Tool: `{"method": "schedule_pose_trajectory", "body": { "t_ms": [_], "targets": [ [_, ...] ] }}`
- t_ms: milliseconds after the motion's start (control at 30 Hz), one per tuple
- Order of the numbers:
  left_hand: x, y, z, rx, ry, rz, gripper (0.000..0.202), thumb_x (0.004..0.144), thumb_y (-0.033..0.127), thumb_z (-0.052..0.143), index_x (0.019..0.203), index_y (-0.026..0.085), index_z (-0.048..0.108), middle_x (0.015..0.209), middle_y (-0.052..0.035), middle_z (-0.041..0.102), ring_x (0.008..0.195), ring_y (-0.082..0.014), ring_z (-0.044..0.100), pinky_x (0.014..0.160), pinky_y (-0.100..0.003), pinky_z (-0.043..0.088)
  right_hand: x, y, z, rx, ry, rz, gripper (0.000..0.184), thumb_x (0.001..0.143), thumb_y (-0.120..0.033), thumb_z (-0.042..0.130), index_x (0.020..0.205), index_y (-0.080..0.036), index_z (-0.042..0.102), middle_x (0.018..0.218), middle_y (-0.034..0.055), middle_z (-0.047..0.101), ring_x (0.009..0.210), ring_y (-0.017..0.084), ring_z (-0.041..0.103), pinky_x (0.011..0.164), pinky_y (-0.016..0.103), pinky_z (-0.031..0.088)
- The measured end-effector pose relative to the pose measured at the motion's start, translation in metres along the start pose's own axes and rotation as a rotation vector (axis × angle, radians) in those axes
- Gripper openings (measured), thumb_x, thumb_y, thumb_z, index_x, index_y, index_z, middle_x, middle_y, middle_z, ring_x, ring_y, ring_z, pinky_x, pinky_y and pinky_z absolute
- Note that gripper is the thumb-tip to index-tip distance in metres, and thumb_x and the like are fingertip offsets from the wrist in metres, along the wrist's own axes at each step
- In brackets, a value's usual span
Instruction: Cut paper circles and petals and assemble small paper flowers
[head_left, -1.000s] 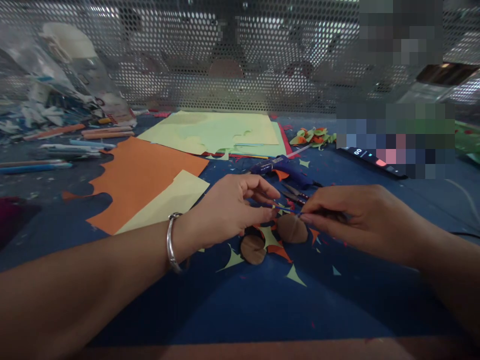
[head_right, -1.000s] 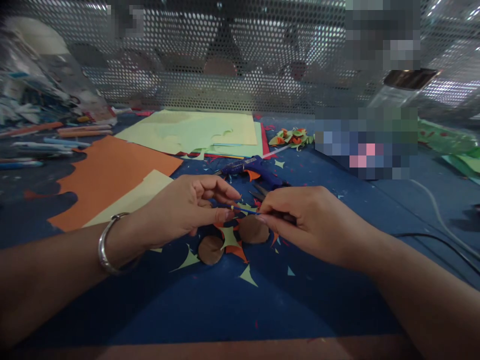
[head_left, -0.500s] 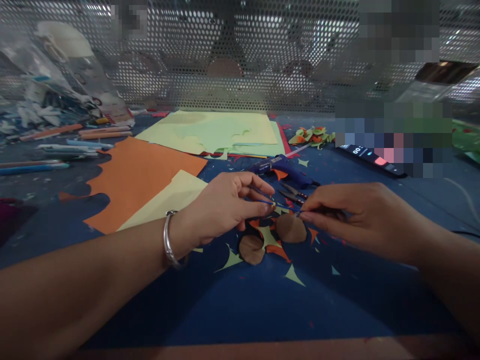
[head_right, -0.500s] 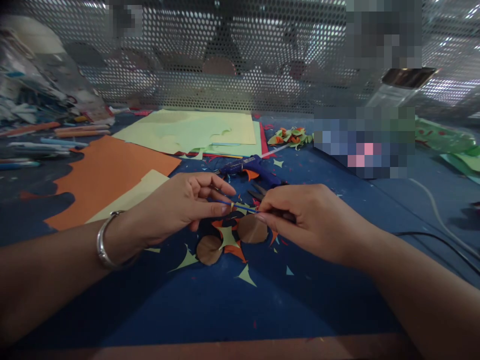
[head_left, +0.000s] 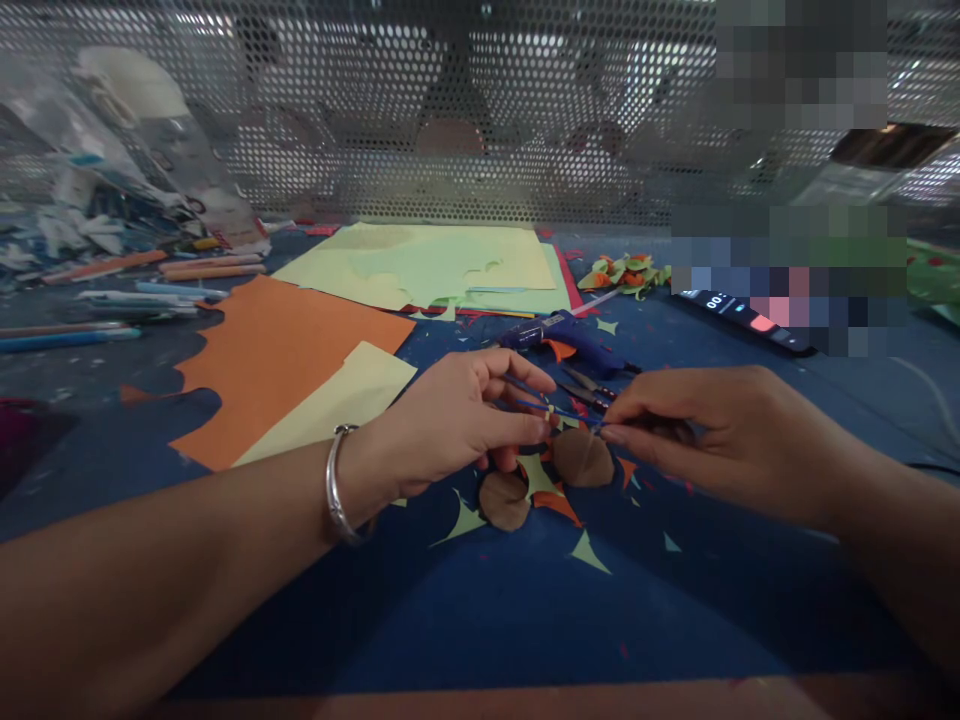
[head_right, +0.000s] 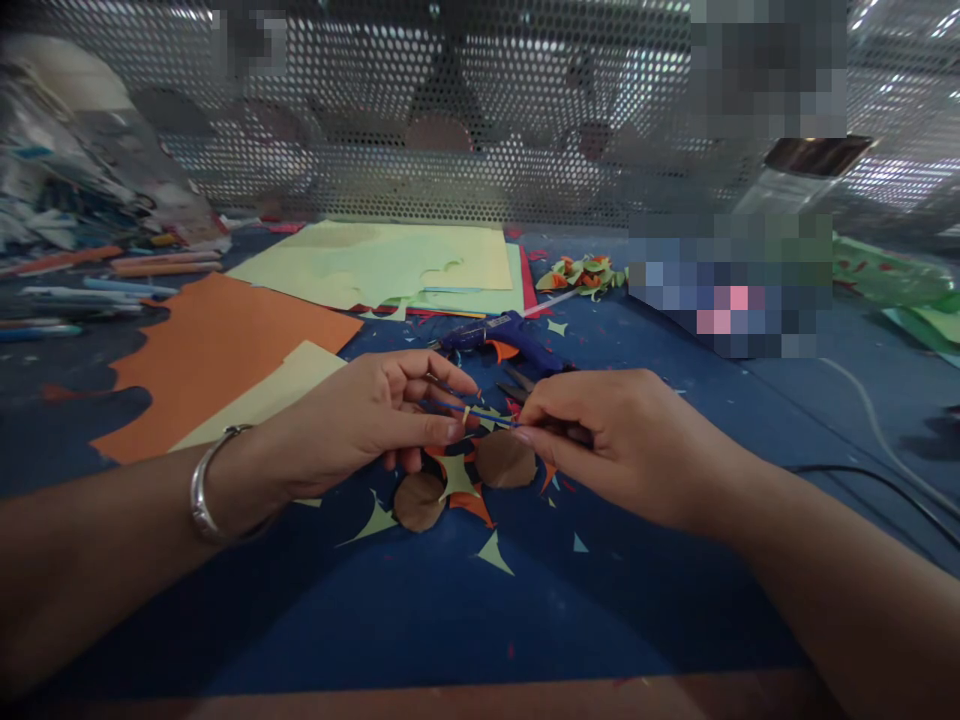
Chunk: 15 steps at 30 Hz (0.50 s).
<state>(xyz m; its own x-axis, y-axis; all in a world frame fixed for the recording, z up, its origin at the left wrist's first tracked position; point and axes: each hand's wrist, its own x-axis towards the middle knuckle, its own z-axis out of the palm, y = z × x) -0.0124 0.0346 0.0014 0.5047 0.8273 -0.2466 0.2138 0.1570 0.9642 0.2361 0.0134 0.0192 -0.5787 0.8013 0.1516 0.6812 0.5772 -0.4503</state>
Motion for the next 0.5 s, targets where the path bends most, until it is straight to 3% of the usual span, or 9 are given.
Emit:
{"method": "schedule_pose_trajectory", "body": {
  "t_ms": [500],
  "targets": [
    [0.0035, -0.0007, -0.0003, -0.081, 0.081, 0.016, 0.024, 0.084, 0.019, 0.077, 0.105, 0.017, 0.064, 0.073, 0.0036, 0.067, 0.047, -0.0042, 0.061, 0.040, -0.012, 0.041, -0.0003, 0.0002, -0.0008, -0.041, 0.018, 0.017, 0.029, 0.098, -0.043, 0.057, 0.082, -0.024, 0.071, 0.062, -0.0004, 0.065, 0.049, 0.014, 0.055, 0.050, 0.029, 0.040]
  ]
}}
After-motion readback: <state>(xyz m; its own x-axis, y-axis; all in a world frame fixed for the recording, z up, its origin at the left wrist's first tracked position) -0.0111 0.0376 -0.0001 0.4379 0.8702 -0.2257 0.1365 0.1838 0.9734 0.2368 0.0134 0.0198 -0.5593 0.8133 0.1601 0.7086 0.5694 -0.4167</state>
